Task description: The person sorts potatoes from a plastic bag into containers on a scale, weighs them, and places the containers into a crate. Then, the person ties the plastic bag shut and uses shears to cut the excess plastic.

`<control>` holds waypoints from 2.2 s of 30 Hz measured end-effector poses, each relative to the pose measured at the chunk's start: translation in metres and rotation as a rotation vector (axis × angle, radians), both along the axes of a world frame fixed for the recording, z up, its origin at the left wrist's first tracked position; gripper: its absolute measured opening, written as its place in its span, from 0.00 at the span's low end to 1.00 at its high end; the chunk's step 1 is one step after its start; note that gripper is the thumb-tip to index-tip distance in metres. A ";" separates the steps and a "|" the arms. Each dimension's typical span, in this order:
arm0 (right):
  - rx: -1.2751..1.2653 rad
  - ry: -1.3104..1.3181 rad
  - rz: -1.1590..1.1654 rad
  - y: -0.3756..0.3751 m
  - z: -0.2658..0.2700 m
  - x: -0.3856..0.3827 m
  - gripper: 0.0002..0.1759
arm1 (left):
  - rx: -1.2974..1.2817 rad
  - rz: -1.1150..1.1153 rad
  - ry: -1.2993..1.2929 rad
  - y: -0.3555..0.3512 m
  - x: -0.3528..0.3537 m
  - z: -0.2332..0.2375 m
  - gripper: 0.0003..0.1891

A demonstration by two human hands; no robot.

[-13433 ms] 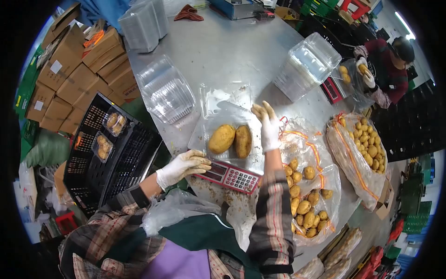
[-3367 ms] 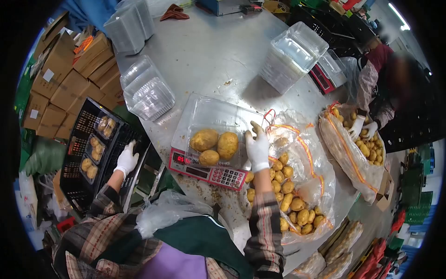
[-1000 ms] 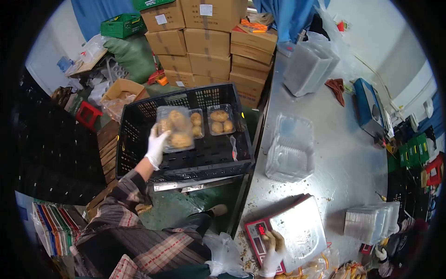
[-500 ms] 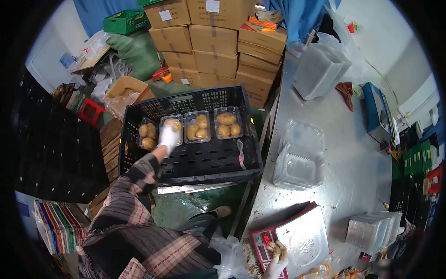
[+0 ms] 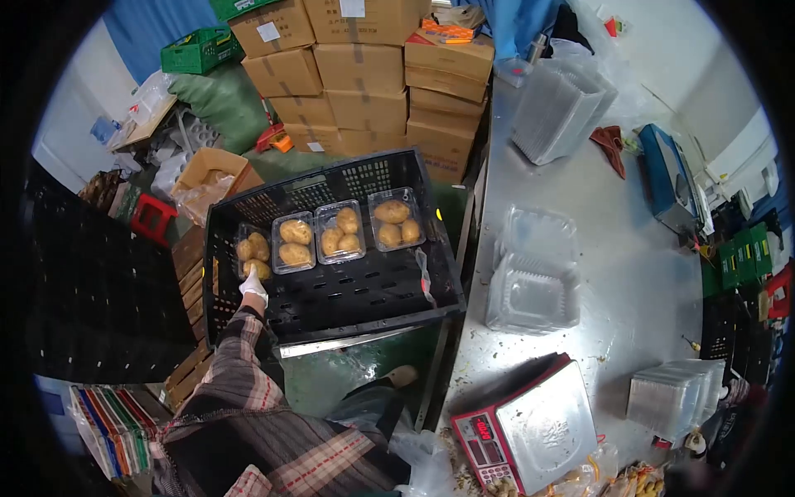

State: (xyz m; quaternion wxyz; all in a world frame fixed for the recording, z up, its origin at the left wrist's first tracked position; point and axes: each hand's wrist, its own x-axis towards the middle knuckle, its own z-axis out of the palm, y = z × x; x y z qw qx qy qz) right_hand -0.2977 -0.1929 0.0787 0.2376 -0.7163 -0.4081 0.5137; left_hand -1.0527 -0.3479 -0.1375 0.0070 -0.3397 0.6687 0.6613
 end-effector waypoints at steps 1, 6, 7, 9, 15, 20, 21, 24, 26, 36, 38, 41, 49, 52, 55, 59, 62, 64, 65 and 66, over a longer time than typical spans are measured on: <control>-0.025 -0.009 0.020 0.007 -0.002 -0.002 0.22 | 0.018 -0.016 0.026 -0.010 -0.017 -0.018 0.45; 0.020 -0.026 0.177 0.048 0.017 -0.034 0.22 | 0.501 0.100 -0.103 0.003 -0.009 0.005 0.42; 0.017 -0.024 0.176 0.052 0.032 -0.054 0.21 | 0.565 0.070 -0.156 -0.002 -0.009 -0.004 0.41; -0.010 -0.018 0.151 0.057 0.039 -0.066 0.22 | 0.508 -0.025 -0.265 -0.014 -0.027 -0.033 0.38; 0.162 -0.054 0.217 0.052 0.022 -0.074 0.16 | -0.892 -0.297 0.155 0.120 0.022 0.075 0.43; 0.100 0.059 0.240 0.051 0.020 -0.088 0.16 | -0.135 -1.377 1.095 0.295 0.250 0.253 0.16; 0.139 0.080 0.247 0.050 0.018 -0.089 0.16 | 0.007 -1.562 1.206 0.317 0.287 0.260 0.17; 0.172 0.038 0.226 0.038 0.021 -0.090 0.16 | 0.070 -1.934 1.289 0.366 0.366 0.232 0.17; 0.207 0.064 0.131 0.018 0.011 -0.075 0.16 | -0.178 -1.930 1.361 0.385 0.385 0.221 0.14; 0.219 -0.131 -0.158 -0.087 -0.037 -0.020 0.15 | -0.081 -2.117 0.933 0.414 0.360 0.214 0.06; 0.217 -0.081 -0.220 -0.094 -0.036 -0.022 0.15 | -0.033 -2.150 0.876 0.416 0.358 0.214 0.05; 0.226 -0.036 -0.286 -0.100 -0.033 -0.024 0.15 | 0.047 -2.239 0.712 0.424 0.346 0.214 0.04; 0.198 0.049 -0.425 -0.116 -0.043 -0.015 0.14 | -0.062 -2.264 0.769 0.429 0.344 0.227 0.02; 0.198 0.048 -0.435 -0.120 -0.051 -0.011 0.14 | -0.005 -2.301 0.856 0.417 0.357 0.235 0.03; 0.200 0.048 -0.427 -0.118 -0.052 -0.011 0.14 | -0.006 -2.345 0.759 0.421 0.357 0.232 0.05; 0.191 0.127 -0.463 -0.114 -0.047 -0.011 0.14 | -0.013 -2.408 0.713 0.435 0.345 0.221 0.05; 0.191 0.150 -0.472 -0.112 -0.044 -0.009 0.14 | -0.118 -2.350 0.754 0.436 0.345 0.223 0.03; 0.202 0.086 -0.435 -0.117 -0.052 -0.005 0.14 | -0.270 -2.225 1.157 0.435 0.345 0.220 0.02; 0.206 0.052 -0.419 -0.121 -0.056 -0.003 0.14 | -0.373 -2.121 1.382 0.435 0.348 0.216 0.04; 0.198 0.058 -0.435 -0.122 -0.058 -0.004 0.14 | -0.403 -2.091 1.438 0.433 0.350 0.216 0.06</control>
